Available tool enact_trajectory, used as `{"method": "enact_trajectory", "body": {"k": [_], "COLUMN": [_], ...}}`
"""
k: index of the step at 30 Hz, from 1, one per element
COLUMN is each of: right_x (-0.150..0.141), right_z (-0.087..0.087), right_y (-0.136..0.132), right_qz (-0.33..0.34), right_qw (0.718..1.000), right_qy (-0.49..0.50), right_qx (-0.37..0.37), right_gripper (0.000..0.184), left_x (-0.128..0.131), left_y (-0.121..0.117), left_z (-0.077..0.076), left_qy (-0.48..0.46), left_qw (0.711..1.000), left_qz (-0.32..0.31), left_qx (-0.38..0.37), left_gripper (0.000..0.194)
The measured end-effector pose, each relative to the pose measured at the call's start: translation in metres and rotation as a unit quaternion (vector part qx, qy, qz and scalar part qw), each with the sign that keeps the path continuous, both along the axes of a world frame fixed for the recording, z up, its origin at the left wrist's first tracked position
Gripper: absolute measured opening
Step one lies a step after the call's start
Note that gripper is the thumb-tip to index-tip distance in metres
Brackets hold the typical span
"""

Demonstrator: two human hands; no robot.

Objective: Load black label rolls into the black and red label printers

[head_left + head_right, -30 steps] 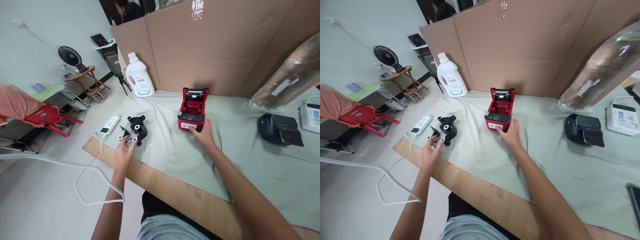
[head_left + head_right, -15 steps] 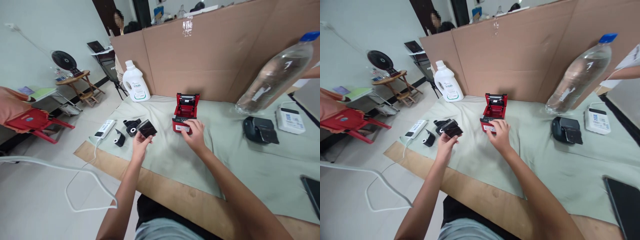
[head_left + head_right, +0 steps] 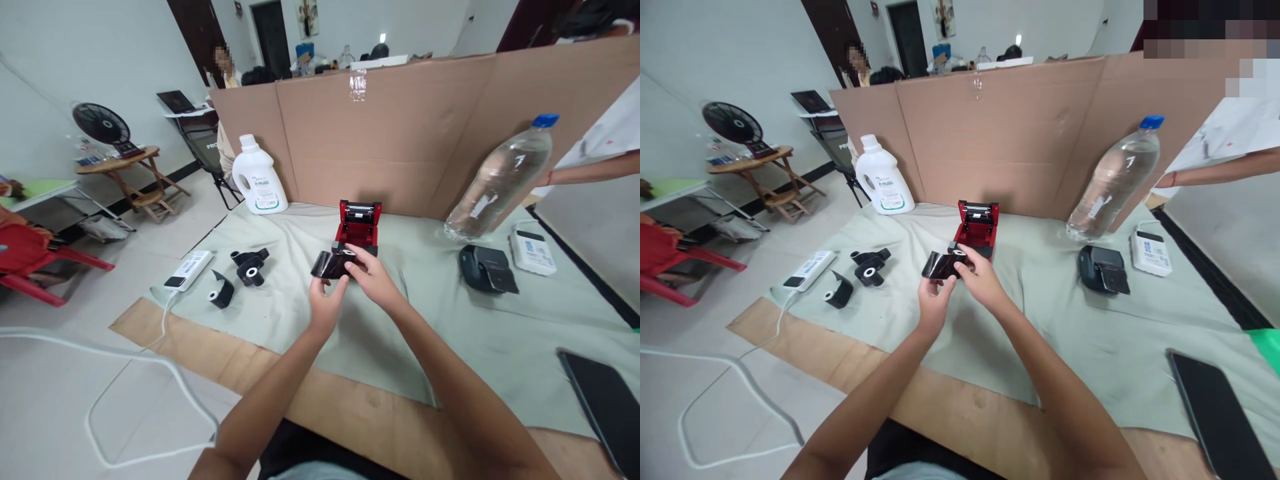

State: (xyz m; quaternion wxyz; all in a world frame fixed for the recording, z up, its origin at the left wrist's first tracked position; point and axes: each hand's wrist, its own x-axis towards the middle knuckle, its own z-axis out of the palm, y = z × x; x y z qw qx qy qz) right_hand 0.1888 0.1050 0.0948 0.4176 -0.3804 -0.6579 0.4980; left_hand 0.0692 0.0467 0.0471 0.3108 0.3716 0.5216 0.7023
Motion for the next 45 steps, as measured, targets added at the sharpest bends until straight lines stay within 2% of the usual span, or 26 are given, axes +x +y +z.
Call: {"method": "enact_trajectory", "body": {"k": [3,6,9,13,17,23,27,28,30,31,33,35,36,37,40,42,45], "right_x": [0.02,0.032,0.029,0.008,-0.008,-0.023,-0.031,-0.029,-0.02,-0.013,0.004,0.017,0.02,0.022,0.02,0.017,0.016], "right_z": [0.016,0.032,0.04,0.038,0.032,0.031,0.033,0.034,0.037,0.039,0.039,0.037,0.033,0.029,0.012,-0.001,-0.022], "right_y": [0.016,0.045,0.079,0.111,0.122,0.133,0.135,0.133,0.127,0.124,0.122,0.128,0.134,0.14,0.151,0.147,0.13], "right_qz": [0.035,0.008,0.0,0.027,0.031,0.039,0.046,0.048,0.019,-0.025,-0.174,-0.31,-0.337,-0.338,-0.279,-0.264,-0.265], "right_qw": [0.995,0.983,0.952,0.888,0.84,0.802,0.792,0.795,0.83,0.857,0.898,0.901,0.905,0.915,0.954,0.963,0.963], "right_qy": [-0.084,-0.166,-0.262,-0.401,-0.507,-0.581,-0.599,-0.595,-0.545,-0.498,-0.372,-0.249,-0.2,-0.163,-0.093,-0.046,0.005], "right_qx": [0.032,0.083,0.16,0.223,0.19,0.134,0.113,0.111,0.117,0.125,0.157,0.174,0.167,0.149,0.064,0.04,0.043], "right_gripper": [0.065,0.049,0.033,0.038,0.037,0.025,0.012,0.012,0.014,0.018,0.028,0.032,0.032,0.034,0.04,0.044,0.042], "left_x": [-0.02,-0.042,-0.049,-0.037,-0.014,0.01,0.01,0.008,0.006,0.004,0.002,0.001,0.001,0.001,0.0,-0.001,-0.001], "left_y": [-0.005,0.002,0.018,0.034,0.046,0.063,0.068,0.068,0.068,0.067,0.066,0.064,0.063,0.062,0.059,0.059,0.06], "left_z": [0.007,0.02,0.025,0.015,0.005,0.0,-0.013,-0.017,-0.025,-0.028,-0.031,-0.031,-0.03,-0.029,-0.025,-0.025,-0.028], "left_qy": [-0.009,-0.003,0.009,-0.002,-0.026,-0.084,-0.087,-0.087,-0.077,-0.068,-0.047,-0.033,-0.03,-0.03,-0.04,-0.042,-0.039], "left_qw": [0.999,1.0,0.991,0.968,0.947,0.949,0.951,0.952,0.955,0.956,0.957,0.958,0.958,0.959,0.962,0.964,0.965], "left_qz": [-0.007,-0.026,-0.126,-0.245,-0.311,-0.292,-0.281,-0.277,-0.272,-0.271,-0.274,-0.277,-0.277,-0.275,-0.264,-0.258,-0.255], "left_qx": [0.035,0.002,-0.049,-0.061,-0.071,-0.084,-0.097,-0.098,-0.094,-0.09,-0.08,-0.071,-0.066,-0.062,-0.056,-0.055,-0.047], "left_gripper": [0.036,0.035,0.041,0.048,0.054,0.06,0.063,0.064,0.065,0.066,0.065,0.064,0.063,0.062,0.06,0.059,0.059]}}
